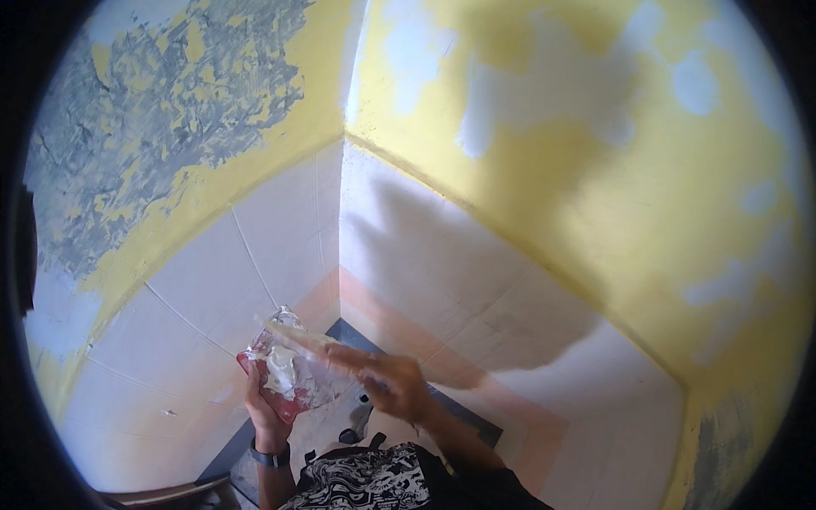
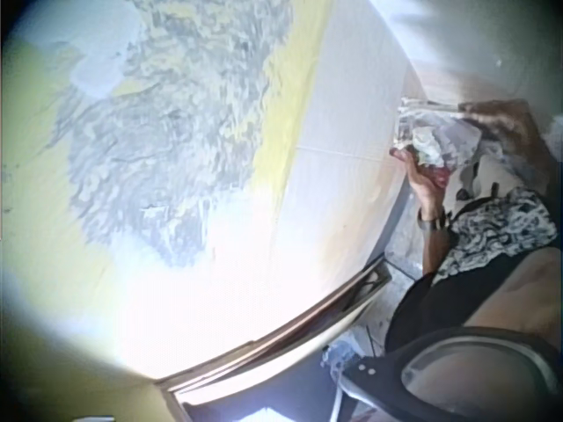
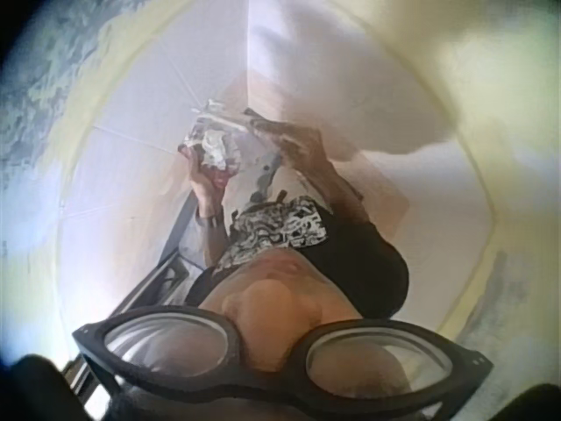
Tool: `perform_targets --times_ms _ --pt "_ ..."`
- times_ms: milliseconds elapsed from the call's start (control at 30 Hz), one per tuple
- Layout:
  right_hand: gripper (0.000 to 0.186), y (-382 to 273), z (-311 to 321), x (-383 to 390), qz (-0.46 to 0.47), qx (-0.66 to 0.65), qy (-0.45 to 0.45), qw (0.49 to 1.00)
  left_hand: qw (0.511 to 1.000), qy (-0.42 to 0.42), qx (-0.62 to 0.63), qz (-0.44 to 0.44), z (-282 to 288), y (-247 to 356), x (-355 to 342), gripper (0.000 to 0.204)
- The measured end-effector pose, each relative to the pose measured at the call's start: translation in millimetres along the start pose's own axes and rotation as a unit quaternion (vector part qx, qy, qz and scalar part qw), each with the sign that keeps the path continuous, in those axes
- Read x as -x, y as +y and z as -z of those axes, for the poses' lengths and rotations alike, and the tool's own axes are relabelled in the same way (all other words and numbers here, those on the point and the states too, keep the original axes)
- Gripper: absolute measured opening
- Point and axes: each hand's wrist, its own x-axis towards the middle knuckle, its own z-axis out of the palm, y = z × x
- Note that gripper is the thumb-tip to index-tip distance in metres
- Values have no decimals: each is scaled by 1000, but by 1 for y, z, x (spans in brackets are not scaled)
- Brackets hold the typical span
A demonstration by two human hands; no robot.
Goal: The person applies plaster to the corner and upper section of a wall using a putty knife, repeatedly scooping material from a hawk.
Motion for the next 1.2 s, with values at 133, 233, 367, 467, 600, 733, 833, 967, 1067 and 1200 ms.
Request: perform_targets --times_ms 133,233,367,467,600,733,833,967,1067,1200 --pt "45 24 -14 36 35 49 -75 995 1000 16 -15 -12 3 -6 -4 49" --pt "41 52 3 52 -8 83 -83 993 999 31 -17 -16 18 -1 -6 47" --pt "31 62 17 49 -131 102 31 986 999 23 -8 -34 27 15 4 44" --pt "24 62 38 26 -234 -67 111 964 991 120 -46 -31 29 16 -9 39" --pt "43 41 57 4 -291 -225 79 927 998 35 -53 11 20 20 -24 42" --pt "50 49 51 2 -284 -227 23 931 996 -64 -22 57 41 16 -25 46" --pt "52 41 57 -10 -307 -211 17 928 992 -96 -21 81 24 19 -29 49" --pt "52 26 74 -20 -315 -172 35 933 986 -63 -142 54 -27 23 -26 56" --pt "53 22 74 -21 -332 -162 54 928 981 -38 -182 49 -44 16 -26 61" --pt "53 23 66 -16 -332 -183 85 921 979 -23 -197 49 -53 5 -22 63"
